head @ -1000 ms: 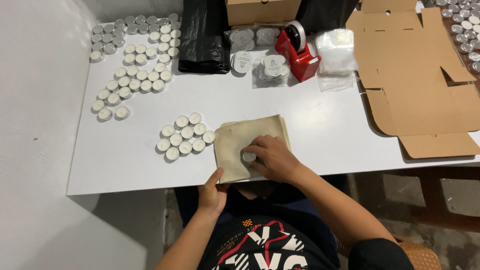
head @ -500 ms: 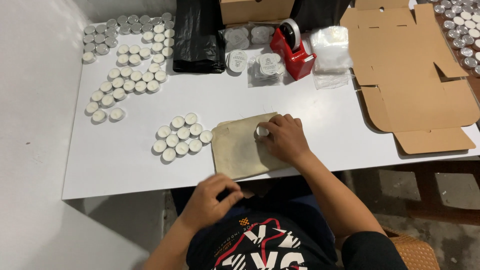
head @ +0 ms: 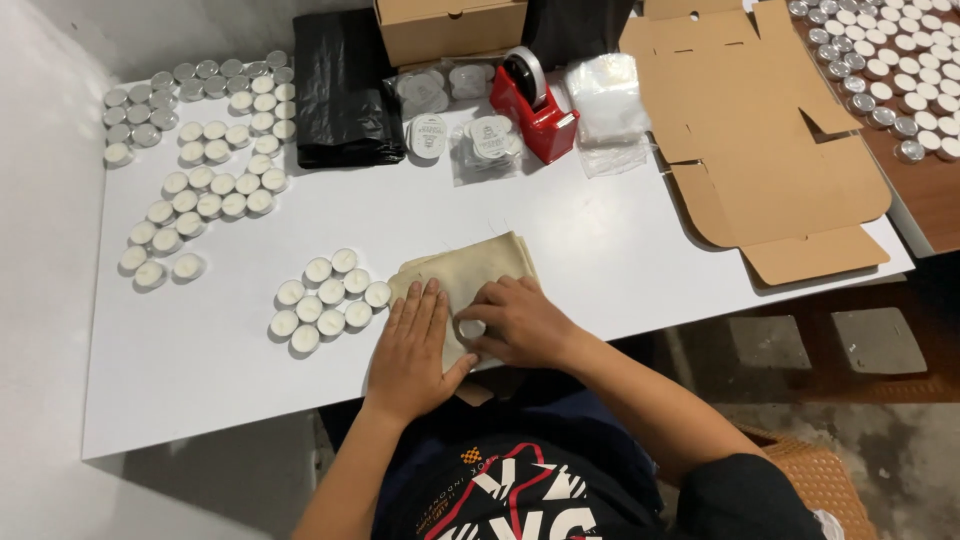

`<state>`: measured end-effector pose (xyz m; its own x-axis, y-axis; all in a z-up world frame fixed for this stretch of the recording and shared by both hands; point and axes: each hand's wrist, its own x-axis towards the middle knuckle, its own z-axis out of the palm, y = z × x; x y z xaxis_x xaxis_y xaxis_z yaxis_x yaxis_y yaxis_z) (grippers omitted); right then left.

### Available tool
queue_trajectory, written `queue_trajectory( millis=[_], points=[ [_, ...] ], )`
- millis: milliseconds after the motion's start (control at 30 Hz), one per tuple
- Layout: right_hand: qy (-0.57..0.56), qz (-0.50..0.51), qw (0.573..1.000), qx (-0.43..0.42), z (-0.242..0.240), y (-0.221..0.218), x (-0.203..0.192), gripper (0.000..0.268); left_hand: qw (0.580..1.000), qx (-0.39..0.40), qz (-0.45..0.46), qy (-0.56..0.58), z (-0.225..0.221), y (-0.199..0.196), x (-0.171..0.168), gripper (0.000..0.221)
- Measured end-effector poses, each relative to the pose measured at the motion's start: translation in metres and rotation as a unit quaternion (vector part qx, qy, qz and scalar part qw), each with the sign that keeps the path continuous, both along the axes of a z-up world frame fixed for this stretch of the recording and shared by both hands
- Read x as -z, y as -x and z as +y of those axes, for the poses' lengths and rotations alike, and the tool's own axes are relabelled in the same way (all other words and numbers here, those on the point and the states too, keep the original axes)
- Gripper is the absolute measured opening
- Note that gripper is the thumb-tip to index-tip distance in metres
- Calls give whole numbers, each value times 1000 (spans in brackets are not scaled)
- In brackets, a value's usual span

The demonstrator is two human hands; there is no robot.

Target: Polishing the surface of tea light candles by rubbing them against a cloth on a production table.

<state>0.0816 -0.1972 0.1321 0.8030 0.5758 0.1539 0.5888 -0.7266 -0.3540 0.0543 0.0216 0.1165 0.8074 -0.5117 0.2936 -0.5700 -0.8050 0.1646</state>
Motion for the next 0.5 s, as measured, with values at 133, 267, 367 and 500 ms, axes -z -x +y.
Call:
queue_trajectory(
  millis=[133,267,367,500],
  points=[
    [50,-13,992,117,-23,-30,7,39,1000,7,11,13,1,-1,4,90],
    [-1,-44,999,27,-2,-4,10,39,1000,9,12,-2,5,-3,10,96],
    [-5,-35,999,18,-16,-26,4,37,1000,6,14,2,5,-6,13,100],
    [33,-41,995,84,-21,-35,5,38,999,1,30,9,4,-3,15,100]
  ],
)
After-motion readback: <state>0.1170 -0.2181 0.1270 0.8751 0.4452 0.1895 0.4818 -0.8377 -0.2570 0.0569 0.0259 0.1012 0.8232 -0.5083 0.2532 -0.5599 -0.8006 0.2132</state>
